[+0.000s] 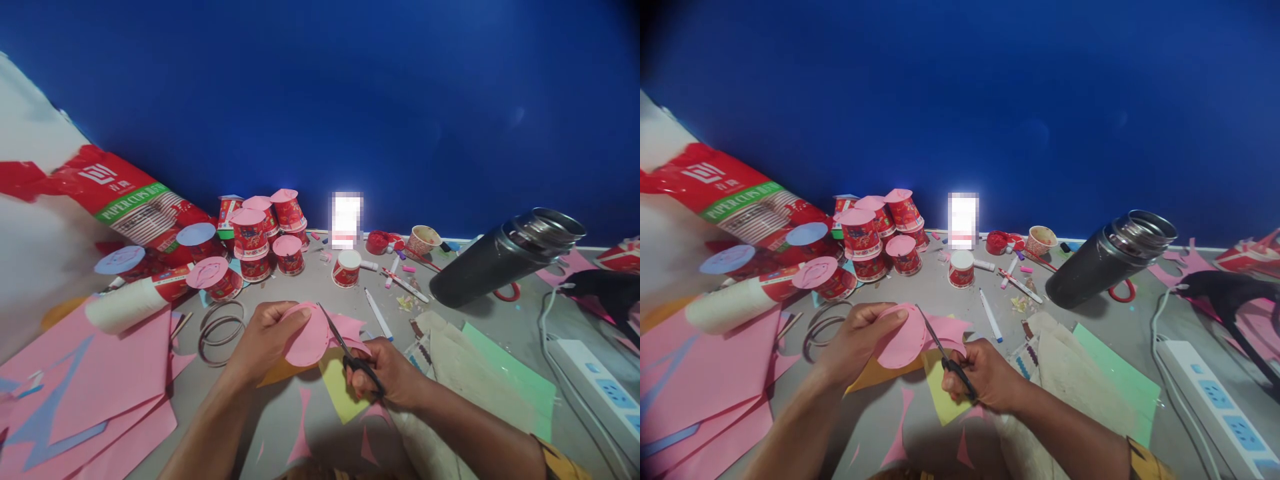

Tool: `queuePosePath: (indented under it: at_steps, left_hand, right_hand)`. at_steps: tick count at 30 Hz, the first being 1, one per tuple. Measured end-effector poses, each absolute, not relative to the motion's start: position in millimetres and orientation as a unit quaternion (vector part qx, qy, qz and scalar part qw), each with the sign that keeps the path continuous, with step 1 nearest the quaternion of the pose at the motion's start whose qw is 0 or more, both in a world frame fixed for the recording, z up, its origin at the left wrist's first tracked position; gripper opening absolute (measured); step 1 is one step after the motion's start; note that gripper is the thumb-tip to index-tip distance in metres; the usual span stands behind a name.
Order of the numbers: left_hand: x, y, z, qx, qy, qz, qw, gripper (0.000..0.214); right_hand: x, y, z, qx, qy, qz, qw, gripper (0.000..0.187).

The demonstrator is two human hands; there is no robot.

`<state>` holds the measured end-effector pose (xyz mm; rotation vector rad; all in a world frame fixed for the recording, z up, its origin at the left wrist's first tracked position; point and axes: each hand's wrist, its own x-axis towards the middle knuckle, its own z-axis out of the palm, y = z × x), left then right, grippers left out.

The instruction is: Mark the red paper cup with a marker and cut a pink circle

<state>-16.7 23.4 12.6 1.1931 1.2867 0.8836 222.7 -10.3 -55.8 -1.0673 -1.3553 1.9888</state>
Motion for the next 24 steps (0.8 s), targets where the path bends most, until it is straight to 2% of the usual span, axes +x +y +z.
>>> queuePosePath:
  at_steps: [24]
  left_hand:
    - [-16,24,19,0.5,0.55,0.359,0.565,0.046]
  right_hand:
    - [222,-11,-62,-0.39,-0.473,0.754,0.235,0.064]
